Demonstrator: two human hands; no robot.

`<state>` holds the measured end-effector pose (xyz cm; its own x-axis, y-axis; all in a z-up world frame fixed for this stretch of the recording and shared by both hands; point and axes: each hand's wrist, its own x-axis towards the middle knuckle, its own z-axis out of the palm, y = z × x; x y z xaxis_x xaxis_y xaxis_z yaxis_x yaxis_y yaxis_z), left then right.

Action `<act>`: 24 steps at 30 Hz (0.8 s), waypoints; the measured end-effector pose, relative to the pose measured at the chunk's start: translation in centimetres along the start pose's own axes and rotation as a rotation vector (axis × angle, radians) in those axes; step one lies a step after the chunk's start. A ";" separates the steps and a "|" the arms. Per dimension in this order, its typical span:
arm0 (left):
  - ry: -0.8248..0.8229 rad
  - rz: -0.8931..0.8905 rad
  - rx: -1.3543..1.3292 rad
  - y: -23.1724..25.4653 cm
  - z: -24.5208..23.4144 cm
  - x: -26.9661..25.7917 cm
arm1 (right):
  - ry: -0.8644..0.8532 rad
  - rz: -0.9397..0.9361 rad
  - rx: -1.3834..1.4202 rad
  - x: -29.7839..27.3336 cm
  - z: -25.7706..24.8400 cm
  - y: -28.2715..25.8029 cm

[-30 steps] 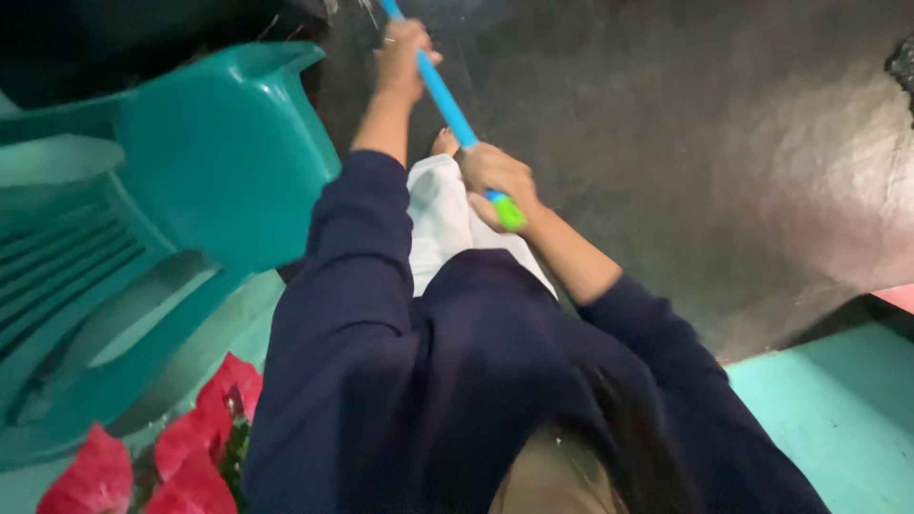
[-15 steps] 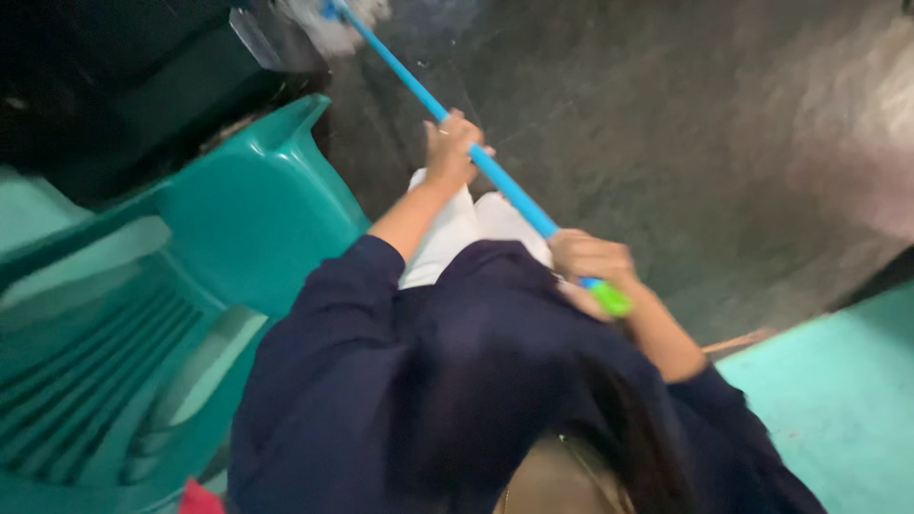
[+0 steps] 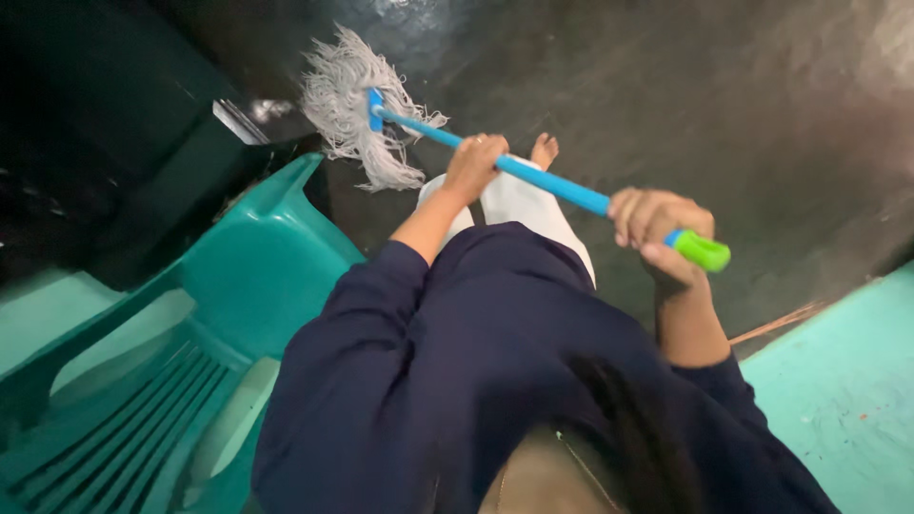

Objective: The person mops a tiled floor using a string mop with a blue handle. They move the mop back and forth across the floor, covering areas near a green plastic chair, a floral mat, and a red door.

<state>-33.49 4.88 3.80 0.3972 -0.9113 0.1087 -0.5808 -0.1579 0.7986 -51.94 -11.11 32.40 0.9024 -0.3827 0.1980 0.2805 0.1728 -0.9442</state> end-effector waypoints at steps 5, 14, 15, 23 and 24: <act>0.044 -0.053 0.103 -3.3 -1.2 5.6 | -0.070 0.001 -0.004 5.5 -5.4 3.3; -0.010 -0.166 0.197 -6.8 8.6 22.1 | 0.016 0.054 0.029 11.8 -23.5 4.2; -0.027 -0.160 0.199 -6.3 10.2 24.5 | 0.027 0.039 0.000 12.4 -25.9 3.5; 0.060 0.022 0.092 0.5 24.9 45.9 | 0.256 -0.113 -0.150 14.3 -41.4 -4.7; 0.062 0.034 0.065 1.7 26.8 48.0 | 0.231 -0.130 -0.178 14.6 -42.7 -5.9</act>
<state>-34.43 -49.35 -5.49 0.4181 -0.8917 0.1732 -0.6391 -0.1533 0.7537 -54.45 -56.50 29.65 0.7588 -0.5908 0.2741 0.3084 -0.0448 -0.9502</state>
